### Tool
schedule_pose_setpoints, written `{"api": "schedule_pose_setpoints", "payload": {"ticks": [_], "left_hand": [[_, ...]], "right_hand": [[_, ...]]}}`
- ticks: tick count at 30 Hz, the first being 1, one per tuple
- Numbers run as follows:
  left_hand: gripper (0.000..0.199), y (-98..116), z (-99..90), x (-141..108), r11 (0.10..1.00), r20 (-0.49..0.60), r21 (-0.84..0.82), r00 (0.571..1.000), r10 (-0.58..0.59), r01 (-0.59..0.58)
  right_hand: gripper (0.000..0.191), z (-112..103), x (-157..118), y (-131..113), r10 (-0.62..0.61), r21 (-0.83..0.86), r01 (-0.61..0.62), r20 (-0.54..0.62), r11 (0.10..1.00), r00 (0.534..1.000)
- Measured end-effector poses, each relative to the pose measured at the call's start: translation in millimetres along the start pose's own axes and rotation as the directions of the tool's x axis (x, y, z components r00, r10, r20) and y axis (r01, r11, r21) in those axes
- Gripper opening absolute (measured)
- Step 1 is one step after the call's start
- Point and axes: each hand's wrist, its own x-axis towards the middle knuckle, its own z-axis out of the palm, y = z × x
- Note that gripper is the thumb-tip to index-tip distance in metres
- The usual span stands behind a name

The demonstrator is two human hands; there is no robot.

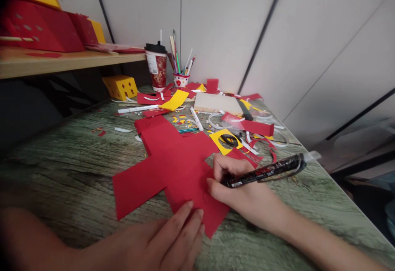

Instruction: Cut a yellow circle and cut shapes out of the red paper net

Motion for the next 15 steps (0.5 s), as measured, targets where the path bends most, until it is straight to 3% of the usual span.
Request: {"api": "schedule_pose_setpoints", "payload": {"ticks": [3,15], "left_hand": [[0.034,-0.8,-1.1,1.5,0.998,-0.026,-0.013,0.998,0.065,-0.065],[0.032,-2.0,-3.8,0.7,0.997,-0.018,-0.046,0.998,0.062,-0.063]], "right_hand": [[0.029,0.2,1.8,-1.4,-0.004,-0.007,0.004,-0.013,1.000,1.000],[0.029,-1.1,3.2,1.0,0.001,0.005,-0.001,0.005,1.000,1.000]]}}
